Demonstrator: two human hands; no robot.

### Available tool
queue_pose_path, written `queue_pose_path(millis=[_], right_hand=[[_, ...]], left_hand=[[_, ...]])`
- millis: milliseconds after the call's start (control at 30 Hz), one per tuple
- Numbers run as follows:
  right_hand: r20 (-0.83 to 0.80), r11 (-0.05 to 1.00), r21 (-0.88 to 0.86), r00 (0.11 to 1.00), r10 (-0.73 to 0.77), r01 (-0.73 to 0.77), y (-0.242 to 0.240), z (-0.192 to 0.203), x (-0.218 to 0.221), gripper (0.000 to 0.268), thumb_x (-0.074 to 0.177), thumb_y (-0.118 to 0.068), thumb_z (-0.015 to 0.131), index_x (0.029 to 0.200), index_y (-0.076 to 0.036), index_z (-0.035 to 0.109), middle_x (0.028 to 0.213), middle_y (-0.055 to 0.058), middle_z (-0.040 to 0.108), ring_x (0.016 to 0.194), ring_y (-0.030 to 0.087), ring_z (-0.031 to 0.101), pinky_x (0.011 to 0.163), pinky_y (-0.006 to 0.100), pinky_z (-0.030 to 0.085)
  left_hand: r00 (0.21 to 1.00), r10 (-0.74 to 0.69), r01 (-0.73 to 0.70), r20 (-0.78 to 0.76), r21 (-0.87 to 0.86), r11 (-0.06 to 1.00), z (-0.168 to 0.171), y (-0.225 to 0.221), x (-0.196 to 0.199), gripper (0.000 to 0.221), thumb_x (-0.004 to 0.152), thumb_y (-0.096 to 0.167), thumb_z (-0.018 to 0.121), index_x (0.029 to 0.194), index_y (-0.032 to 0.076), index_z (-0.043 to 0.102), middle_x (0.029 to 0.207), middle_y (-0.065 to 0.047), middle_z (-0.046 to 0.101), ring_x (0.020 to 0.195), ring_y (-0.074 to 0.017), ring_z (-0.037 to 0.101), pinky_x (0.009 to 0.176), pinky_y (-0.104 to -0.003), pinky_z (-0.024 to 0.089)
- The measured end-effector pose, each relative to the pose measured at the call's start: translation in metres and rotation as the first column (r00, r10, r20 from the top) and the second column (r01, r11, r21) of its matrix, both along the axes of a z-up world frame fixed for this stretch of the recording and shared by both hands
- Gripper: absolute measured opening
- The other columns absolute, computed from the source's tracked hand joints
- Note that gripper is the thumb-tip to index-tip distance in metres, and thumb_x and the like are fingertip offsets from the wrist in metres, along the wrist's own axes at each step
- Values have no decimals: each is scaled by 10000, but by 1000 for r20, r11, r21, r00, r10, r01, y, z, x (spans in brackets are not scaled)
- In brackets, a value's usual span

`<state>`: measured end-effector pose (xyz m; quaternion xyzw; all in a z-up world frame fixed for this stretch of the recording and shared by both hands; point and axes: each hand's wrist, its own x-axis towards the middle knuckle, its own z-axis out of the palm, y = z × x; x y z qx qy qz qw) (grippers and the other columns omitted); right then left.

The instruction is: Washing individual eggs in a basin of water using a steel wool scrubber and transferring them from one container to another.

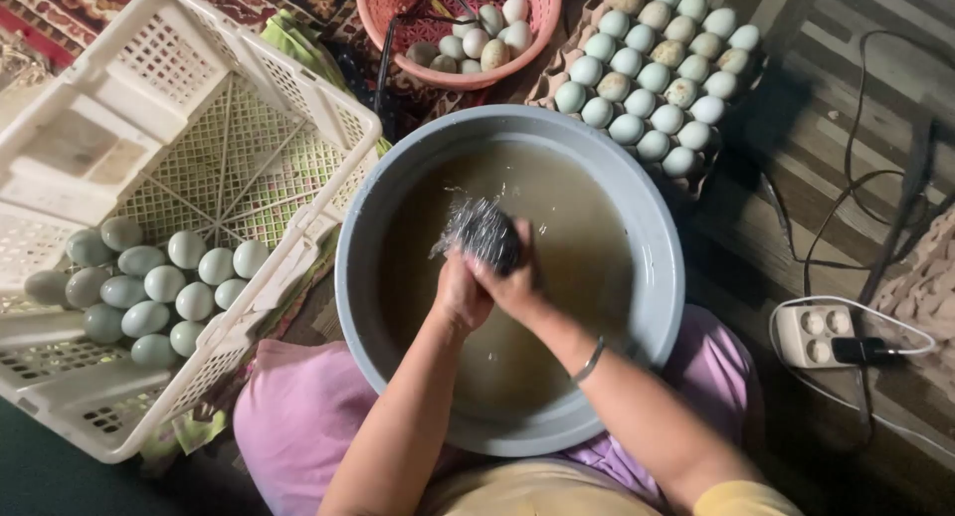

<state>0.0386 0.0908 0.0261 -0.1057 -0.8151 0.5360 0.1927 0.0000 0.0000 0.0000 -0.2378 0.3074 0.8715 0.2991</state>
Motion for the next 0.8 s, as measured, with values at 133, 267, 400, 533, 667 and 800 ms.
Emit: queue_pose_path(millis=[133, 267, 400, 533, 667, 800], right_hand=[[51, 985, -109, 990, -130, 135, 8, 25, -19, 406, 927, -430, 724, 1045, -45, 669, 975, 139, 730, 879, 286, 710, 788, 425, 559], [-67, 999, -13, 997, -38, 37, 0, 13, -4, 458, 832, -325, 781, 1113, -2, 620, 973, 222, 666, 913, 357, 691, 805, 476, 532], [-261, 997, -49, 963, -63, 52, 14, 21, -16, 268, 926, -156, 719, 1085, 28, 606, 957, 200, 687, 874, 300, 681, 808, 438, 541], [-243, 996, -69, 967, -79, 64, 4, 24, -6, 241, 953, -160, 712, 1073, 29, 624, 971, 210, 707, 877, 280, 675, 802, 461, 551], [-112, 997, 29, 991, -71, 74, 6, -9, -8, 343, 863, -254, 795, 1118, -103, 622, 934, 165, 730, 846, 320, 726, 737, 449, 594], [-214, 993, 90, 976, -51, 71, 4, 35, -4, 260, 921, -188, 713, 1118, -41, 627, 935, 223, 694, 889, 446, 719, 719, 488, 577]], left_hand=[[999, -33, 33, -38, 4, 999, -7, 8, -2, 356, 1020, 494, 522, 1002, 159, 642, 728, -143, 666, 536, -241, 538, 496, -317, 494], [999, 43, -42, 23, -52, 998, -14, 7, 4, 340, 1003, 449, 556, 1010, 125, 659, 800, -155, 704, 603, -262, 594, 551, -367, 479], [999, -2, 3, -52, 30, 1000, 12, 8, 3, 279, 1008, 438, 561, 1006, 171, 642, 763, -90, 728, 546, -232, 663, 493, -327, 585], [1000, 11, -9, -27, 76, 997, 8, 3, 5, 239, 1016, 424, 524, 1003, 206, 620, 734, -77, 729, 506, -225, 669, 487, -345, 615], [1000, 3, -3, -2, 39, 999, 9, 4, 9, 250, 987, 410, 577, 961, 181, 675, 740, -95, 728, 504, -245, 663, 497, -376, 612], [998, 41, -43, 54, 40, 998, 3, 11, 5, 250, 987, 439, 550, 987, 222, 674, 771, -70, 756, 590, -262, 698, 591, -409, 627]])
